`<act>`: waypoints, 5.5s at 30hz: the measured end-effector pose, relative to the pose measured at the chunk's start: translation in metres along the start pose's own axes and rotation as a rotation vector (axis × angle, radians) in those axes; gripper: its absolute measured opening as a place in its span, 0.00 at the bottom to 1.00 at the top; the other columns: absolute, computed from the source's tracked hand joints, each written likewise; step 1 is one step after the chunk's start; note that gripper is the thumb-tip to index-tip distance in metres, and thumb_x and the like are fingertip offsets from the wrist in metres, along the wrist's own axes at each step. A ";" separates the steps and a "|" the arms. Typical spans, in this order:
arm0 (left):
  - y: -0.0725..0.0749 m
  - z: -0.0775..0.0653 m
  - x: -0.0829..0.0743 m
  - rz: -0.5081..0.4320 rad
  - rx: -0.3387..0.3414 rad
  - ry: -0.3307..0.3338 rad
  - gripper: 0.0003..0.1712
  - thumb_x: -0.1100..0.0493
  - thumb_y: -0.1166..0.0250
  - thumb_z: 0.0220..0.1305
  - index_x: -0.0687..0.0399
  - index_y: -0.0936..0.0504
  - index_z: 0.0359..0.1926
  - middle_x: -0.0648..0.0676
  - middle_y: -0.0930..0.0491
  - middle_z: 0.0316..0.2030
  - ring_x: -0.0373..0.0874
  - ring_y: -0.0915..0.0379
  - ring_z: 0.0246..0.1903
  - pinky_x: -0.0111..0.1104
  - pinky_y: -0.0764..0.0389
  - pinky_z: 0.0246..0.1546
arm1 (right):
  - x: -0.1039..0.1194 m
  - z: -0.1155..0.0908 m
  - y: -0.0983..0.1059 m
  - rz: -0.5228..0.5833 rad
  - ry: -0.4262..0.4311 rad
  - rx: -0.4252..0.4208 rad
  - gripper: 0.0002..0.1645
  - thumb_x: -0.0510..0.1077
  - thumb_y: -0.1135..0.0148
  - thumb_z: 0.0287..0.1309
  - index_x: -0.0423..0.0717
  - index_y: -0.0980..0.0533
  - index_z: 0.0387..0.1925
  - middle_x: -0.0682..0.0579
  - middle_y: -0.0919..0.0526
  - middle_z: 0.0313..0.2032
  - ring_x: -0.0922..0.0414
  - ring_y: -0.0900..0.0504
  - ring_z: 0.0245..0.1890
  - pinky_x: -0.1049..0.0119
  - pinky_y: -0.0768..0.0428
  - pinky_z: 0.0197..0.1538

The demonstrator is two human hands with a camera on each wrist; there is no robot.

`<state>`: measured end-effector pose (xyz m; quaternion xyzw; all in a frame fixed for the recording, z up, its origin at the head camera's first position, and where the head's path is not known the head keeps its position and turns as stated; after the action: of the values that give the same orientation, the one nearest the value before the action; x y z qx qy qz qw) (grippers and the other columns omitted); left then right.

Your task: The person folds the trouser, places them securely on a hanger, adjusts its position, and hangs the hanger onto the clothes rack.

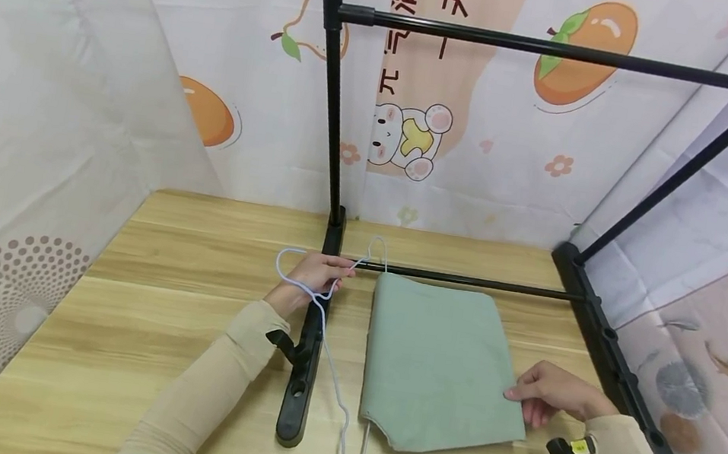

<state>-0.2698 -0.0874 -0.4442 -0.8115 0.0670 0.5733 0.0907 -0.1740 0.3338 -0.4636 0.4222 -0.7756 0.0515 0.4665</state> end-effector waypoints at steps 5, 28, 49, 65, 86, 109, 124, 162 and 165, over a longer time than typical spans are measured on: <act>0.002 0.000 0.001 -0.007 -0.008 -0.004 0.20 0.69 0.44 0.69 0.73 0.27 0.60 0.61 0.18 0.41 0.35 0.30 0.21 0.20 0.27 0.22 | -0.004 -0.004 -0.006 0.020 0.067 0.035 0.29 0.46 0.41 0.65 0.17 0.28 0.24 0.58 0.19 0.15 0.66 0.22 0.13 0.73 0.24 0.19; -0.002 0.002 0.002 -0.008 0.022 -0.001 0.21 0.69 0.44 0.69 0.74 0.28 0.60 0.48 0.19 0.30 0.34 0.29 0.20 0.19 0.28 0.21 | 0.036 0.065 0.046 -0.080 -0.051 -0.491 0.24 0.54 0.39 0.64 0.34 0.22 0.36 0.55 0.23 0.23 0.60 0.24 0.25 0.65 0.20 0.31; 0.000 0.005 0.005 -0.009 0.038 0.004 0.21 0.68 0.44 0.69 0.73 0.27 0.60 0.50 0.19 0.32 0.35 0.29 0.20 0.20 0.27 0.22 | 0.050 0.059 0.030 -0.662 -0.052 -0.567 0.26 0.48 0.34 0.59 0.28 0.28 0.45 0.33 0.20 0.37 0.41 0.19 0.36 0.50 0.20 0.38; 0.004 0.005 0.008 -0.006 0.040 -0.020 0.20 0.67 0.44 0.69 0.73 0.26 0.59 0.61 0.17 0.41 0.34 0.29 0.22 0.20 0.27 0.23 | 0.041 0.005 -0.055 -0.761 0.035 -0.528 0.05 0.33 0.39 0.54 0.42 0.27 0.27 0.53 0.30 0.25 0.59 0.34 0.24 0.69 0.34 0.25; 0.001 0.005 0.007 -0.035 0.044 -0.010 0.21 0.68 0.44 0.69 0.72 0.27 0.61 0.48 0.18 0.32 0.34 0.30 0.21 0.20 0.28 0.23 | 0.039 -0.011 -0.083 -0.550 0.052 -0.365 0.22 0.47 0.22 0.40 0.49 0.32 0.21 0.59 0.31 0.20 0.64 0.36 0.21 0.71 0.36 0.23; 0.002 0.004 0.002 -0.014 0.070 -0.022 0.22 0.68 0.43 0.69 0.72 0.28 0.62 0.52 0.17 0.37 0.34 0.25 0.26 0.21 0.23 0.28 | 0.077 0.012 -0.074 -0.546 0.136 -0.383 0.13 0.50 0.31 0.56 0.49 0.25 0.25 0.59 0.27 0.23 0.64 0.33 0.24 0.71 0.33 0.26; 0.004 0.015 0.003 0.152 0.184 -0.208 0.19 0.73 0.45 0.66 0.72 0.24 0.58 0.68 0.20 0.52 0.35 0.18 0.41 0.30 0.18 0.47 | 0.083 0.022 -0.082 -0.561 0.188 -0.388 0.11 0.49 0.33 0.58 0.48 0.23 0.28 0.60 0.26 0.23 0.66 0.32 0.24 0.72 0.32 0.27; -0.012 0.002 -0.008 0.671 0.051 -0.666 0.18 0.54 0.32 0.61 0.51 0.15 0.52 0.52 0.19 0.56 0.45 0.17 0.49 0.32 0.16 0.43 | 0.155 0.069 -0.173 0.019 0.492 -0.248 0.24 0.43 0.43 0.68 0.28 0.28 0.57 0.36 0.15 0.42 0.59 0.16 0.36 0.71 0.18 0.38; -0.011 0.002 -0.007 0.655 0.056 -0.656 0.18 0.54 0.32 0.61 0.52 0.15 0.52 0.52 0.19 0.55 0.45 0.17 0.49 0.31 0.16 0.42 | 0.158 0.070 -0.181 0.093 0.519 -0.237 0.21 0.41 0.43 0.67 0.28 0.26 0.54 0.34 0.15 0.39 0.59 0.15 0.34 0.69 0.16 0.37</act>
<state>-0.2722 -0.0765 -0.4376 -0.5204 0.3032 0.7962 -0.0568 -0.1276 0.0891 -0.4383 0.3016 -0.6493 0.0883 0.6926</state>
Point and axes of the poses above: each hand's wrist, its own z-axis towards the middle knuckle, its own y-axis out of the back of the hand, x = y × z, the point moved 3 cm from there along z, towards the middle knuckle
